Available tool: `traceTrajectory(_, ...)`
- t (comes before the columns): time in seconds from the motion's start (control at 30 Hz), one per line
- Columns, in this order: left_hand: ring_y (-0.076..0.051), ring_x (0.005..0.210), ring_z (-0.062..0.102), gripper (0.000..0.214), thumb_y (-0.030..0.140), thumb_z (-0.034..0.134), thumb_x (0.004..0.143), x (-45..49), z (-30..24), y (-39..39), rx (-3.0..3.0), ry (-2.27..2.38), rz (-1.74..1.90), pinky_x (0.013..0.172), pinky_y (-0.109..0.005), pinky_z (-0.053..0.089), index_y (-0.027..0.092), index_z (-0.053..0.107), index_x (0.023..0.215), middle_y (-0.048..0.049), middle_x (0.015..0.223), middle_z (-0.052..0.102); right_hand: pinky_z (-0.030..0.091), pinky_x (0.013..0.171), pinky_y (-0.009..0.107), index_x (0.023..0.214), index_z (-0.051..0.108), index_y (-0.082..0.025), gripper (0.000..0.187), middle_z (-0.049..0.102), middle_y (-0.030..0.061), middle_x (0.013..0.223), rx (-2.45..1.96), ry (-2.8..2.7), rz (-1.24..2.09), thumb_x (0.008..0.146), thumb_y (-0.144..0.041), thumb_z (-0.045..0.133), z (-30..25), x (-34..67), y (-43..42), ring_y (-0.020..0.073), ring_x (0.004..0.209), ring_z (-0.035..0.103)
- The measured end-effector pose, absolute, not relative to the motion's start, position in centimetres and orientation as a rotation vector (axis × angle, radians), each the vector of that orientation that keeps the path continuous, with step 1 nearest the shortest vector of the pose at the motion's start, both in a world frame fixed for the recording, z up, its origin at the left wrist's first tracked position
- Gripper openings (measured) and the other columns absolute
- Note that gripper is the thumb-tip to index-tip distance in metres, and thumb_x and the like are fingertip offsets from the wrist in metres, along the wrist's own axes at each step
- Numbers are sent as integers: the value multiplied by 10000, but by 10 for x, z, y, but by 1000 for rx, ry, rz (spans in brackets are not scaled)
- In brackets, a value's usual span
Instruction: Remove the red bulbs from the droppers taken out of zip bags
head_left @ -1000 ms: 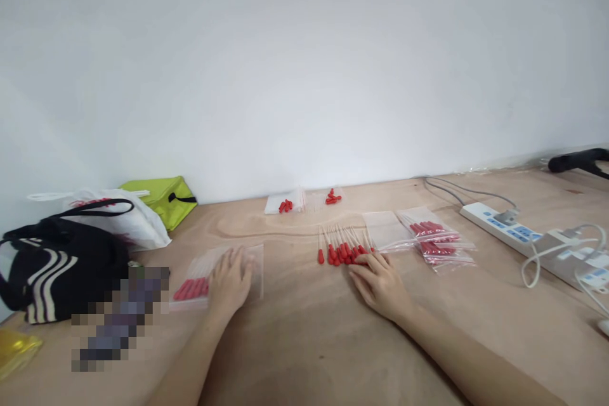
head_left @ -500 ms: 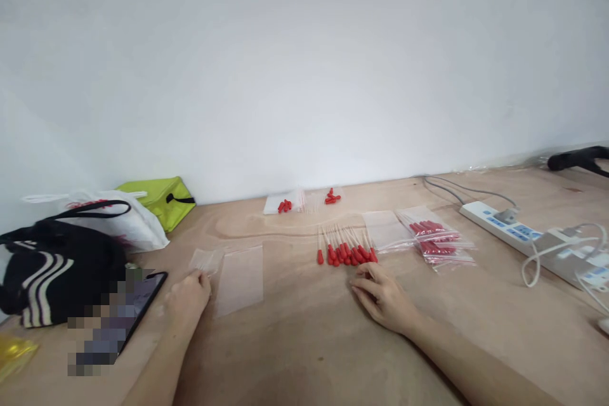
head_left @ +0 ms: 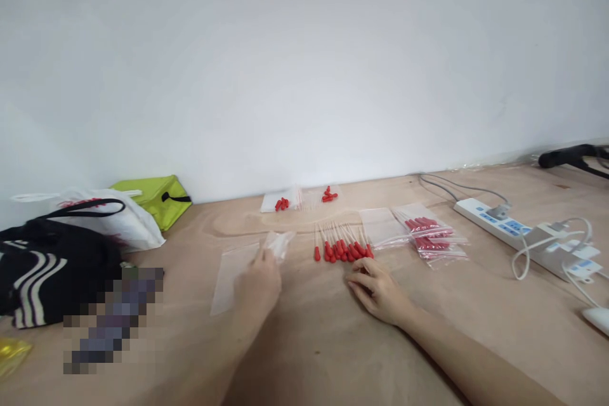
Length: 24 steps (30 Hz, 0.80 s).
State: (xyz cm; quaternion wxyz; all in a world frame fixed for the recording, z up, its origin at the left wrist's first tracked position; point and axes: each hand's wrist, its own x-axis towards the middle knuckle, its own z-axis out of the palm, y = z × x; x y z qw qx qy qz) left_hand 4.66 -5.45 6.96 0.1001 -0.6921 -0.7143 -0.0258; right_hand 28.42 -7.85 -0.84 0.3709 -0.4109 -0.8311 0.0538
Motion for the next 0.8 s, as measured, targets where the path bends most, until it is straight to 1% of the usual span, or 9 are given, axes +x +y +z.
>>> traceTrajectory(0.07, -236, 745, 624, 253, 139, 319, 830, 69, 61, -60, -2154, -2069, 58, 551, -297, 434, 129, 561, 905, -116, 885, 608, 468, 702, 288, 875, 592, -189, 170, 527, 74, 875, -1052, -2136, 140, 798, -127, 455, -8, 284, -79, 158, 808, 530)
traceTrajectory(0.13, -251, 748, 627, 296, 203, 298, 854, 80, 55, -65, -2246, -2041, 90, 568, -322, 450, 125, 582, 877, -132, 885, 608, 469, 699, 289, 876, 590, -191, 171, 528, 73, 875, -1057, -2143, 149, 801, -130, 449, -8, 285, -79, 158, 807, 529)
traceTrajectory(0.27, -244, 766, 616, 385, 308, 252, 883, 69, 56, -66, -2399, -1971, -17, 637, -365, 469, 137, 596, 874, -124, 858, 615, 467, 692, 294, 870, 589, -192, 168, 529, 71, 868, -1051, -2151, 164, 805, -135, 445, -8, 285, -78, 157, 797, 523)
traceTrajectory(0.37, -215, 990, 543, 298, 292, 343, 857, 45, 60, -62, -2822, -1480, -178, 833, -366, 435, 190, 566, 1026, -91, 1069, 579, 463, 679, 292, 866, 591, -189, 165, 529, 67, 852, -1056, -2160, 171, 809, -138, 445, -8, 285, -78, 152, 776, 515)
traceTrajectory(0.47, -195, 1201, 375, 352, 291, 394, 843, 26, 55, -63, -3148, -973, -193, 990, -369, 321, 301, 475, 1186, -12, 1277, 460, 459, 669, 289, 862, 596, -184, 166, 527, 68, 846, -1059, -2167, 179, 815, -144, 441, -8, 285, -79, 150, 769, 510)
traceTrajectory(0.53, -197, 1217, 354, 380, 320, 377, 857, 23, 48, -70, -3158, -1003, -192, 993, -377, 320, 331, 423, 1234, 0, 1307, 430, 456, 670, 291, 865, 599, -184, 170, 528, 69, 846, -1058, -2170, 180, 820, -152, 438, -9, 285, -79, 151, 770, 509)
traceTrajectory(0.67, -253, 1080, 458, 449, 454, 389, 829, 30, 38, -85, -2899, -1386, -246, 912, -447, 381, 251, 460, 1224, -86, 1207, 501, 450, 678, 292, 875, 603, -179, 175, 537, 73, 852, -1051, -2178, 173, 819, -153, 440, -9, 285, -78, 153, 783, 511)
traceTrajectory(0.73, -261, 1070, 457, 494, 474, 414, 808, 34, 38, -88, -2893, -1382, -268, 915, -459, 371, 219, 455, 1230, -107, 1187, 504, 444, 677, 292, 871, 606, -180, 174, 547, 69, 836, -1048, -2177, 169, 821, -156, 440, -9, 286, -78, 151, 771, 510)
traceTrajectory(0.8, -270, 1154, 389, 529, 479, 438, 794, 35, 40, -86, -2991, -1224, -278, 964, -472, 314, 245, 403, 1267, -91, 1270, 439, 437, 677, 295, 864, 608, -184, 172, 557, 58, 795, -1053, -2174, 174, 824, -163, 442, -8, 285, -79, 147, 742, 509)
